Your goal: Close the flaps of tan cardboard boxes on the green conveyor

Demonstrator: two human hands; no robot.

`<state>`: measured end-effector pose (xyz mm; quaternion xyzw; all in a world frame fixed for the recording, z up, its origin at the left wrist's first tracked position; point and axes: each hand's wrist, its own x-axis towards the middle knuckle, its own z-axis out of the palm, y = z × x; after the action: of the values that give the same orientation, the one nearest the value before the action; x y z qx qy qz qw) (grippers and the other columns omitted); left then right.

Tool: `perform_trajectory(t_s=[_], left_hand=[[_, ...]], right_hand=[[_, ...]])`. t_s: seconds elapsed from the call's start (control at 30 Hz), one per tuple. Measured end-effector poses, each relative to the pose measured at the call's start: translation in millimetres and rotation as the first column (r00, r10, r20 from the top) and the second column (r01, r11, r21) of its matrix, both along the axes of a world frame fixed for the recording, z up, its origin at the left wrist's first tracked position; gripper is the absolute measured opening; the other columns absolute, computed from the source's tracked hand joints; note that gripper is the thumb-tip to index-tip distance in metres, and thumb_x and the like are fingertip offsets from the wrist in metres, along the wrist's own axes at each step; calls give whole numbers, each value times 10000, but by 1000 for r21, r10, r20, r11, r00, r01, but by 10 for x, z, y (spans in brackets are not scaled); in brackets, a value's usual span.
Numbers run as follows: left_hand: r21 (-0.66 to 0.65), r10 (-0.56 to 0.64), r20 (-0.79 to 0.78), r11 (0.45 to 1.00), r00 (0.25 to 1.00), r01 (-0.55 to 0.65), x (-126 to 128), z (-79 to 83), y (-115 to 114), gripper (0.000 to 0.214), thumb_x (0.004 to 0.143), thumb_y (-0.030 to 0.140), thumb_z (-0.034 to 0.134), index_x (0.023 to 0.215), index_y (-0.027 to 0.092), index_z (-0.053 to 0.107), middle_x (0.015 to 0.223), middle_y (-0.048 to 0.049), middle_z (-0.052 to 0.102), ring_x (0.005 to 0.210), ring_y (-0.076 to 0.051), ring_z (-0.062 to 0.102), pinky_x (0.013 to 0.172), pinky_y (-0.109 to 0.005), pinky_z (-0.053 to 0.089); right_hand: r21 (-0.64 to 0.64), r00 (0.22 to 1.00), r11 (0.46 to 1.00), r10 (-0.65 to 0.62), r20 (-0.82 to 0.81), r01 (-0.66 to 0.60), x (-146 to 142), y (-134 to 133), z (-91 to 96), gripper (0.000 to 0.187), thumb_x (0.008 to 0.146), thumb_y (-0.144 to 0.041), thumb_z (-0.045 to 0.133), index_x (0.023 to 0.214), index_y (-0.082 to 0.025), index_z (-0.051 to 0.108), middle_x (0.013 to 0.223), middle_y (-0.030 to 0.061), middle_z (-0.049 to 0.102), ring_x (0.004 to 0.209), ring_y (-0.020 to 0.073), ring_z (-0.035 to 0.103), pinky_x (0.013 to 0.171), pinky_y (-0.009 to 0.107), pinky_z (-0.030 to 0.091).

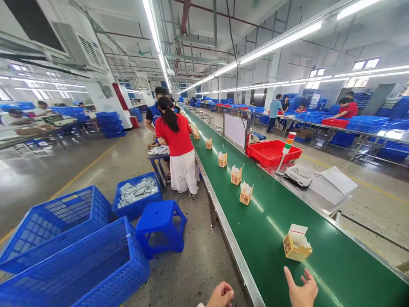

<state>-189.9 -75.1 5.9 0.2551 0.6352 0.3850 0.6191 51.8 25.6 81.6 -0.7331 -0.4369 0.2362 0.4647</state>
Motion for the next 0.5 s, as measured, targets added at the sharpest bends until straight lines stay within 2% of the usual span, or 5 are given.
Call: perform_trajectory(t_s=[0.1, 0.2, 0.27, 0.4, 0.5], left_hand=[[21, 44, -13, 999, 999, -44, -53, -54, 35, 353, 683, 343, 744, 642, 198, 424, 603, 56, 510, 499, -70, 477, 534, -204, 365], [30, 85, -33, 996, 996, -84, -87, -71, 45, 370, 688, 345, 736, 628, 205, 399, 586, 60, 477, 504, -73, 456, 558, -212, 379], [35, 86, -41, 996, 995, -85, -86, -64, 55, 354, 694, 342, 723, 635, 205, 402, 593, 59, 479, 501, -75, 450, 560, -218, 378], [62, 42, -67, 997, 997, -38, 0, -4, 127, 273, 707, 265, 679, 651, 204, 419, 599, 53, 473, 540, -94, 463, 591, -241, 393], [120, -14, -119, 992, 993, 29, 151, 97, 209, 165, 694, 206, 657, 736, 192, 498, 663, 28, 523, 642, -131, 514, 681, -280, 432]], right_hand=[[49, 984, 997, -75, 163, 68, -27, 411, 175, 1079, 463, -788, 579, 1280, -103, 413, 1330, 279, 391, 1292, 468, 312, 1052, 640, 268], [14, 969, 998, -68, 238, 67, 51, 681, 235, 970, 531, -693, 631, 1319, -184, 386, 1418, 236, 293, 1322, 441, 278, 1037, 660, 257], [25, 962, 996, -84, 259, 81, 153, 807, 256, 927, 574, -624, 634, 1338, -180, 356, 1443, 241, 250, 1342, 432, 247, 1043, 656, 245], [20, 982, 999, -29, 185, 26, 365, 896, 299, 1039, 526, -584, 606, 1375, -85, 276, 1340, 262, 391, 1283, 435, 336, 1042, 615, 283], [32, 985, 999, 2, 175, -8, 360, 748, 283, 1105, 478, -658, 572, 1339, -16, 312, 1211, 260, 479, 1212, 446, 401, 1033, 580, 319]])
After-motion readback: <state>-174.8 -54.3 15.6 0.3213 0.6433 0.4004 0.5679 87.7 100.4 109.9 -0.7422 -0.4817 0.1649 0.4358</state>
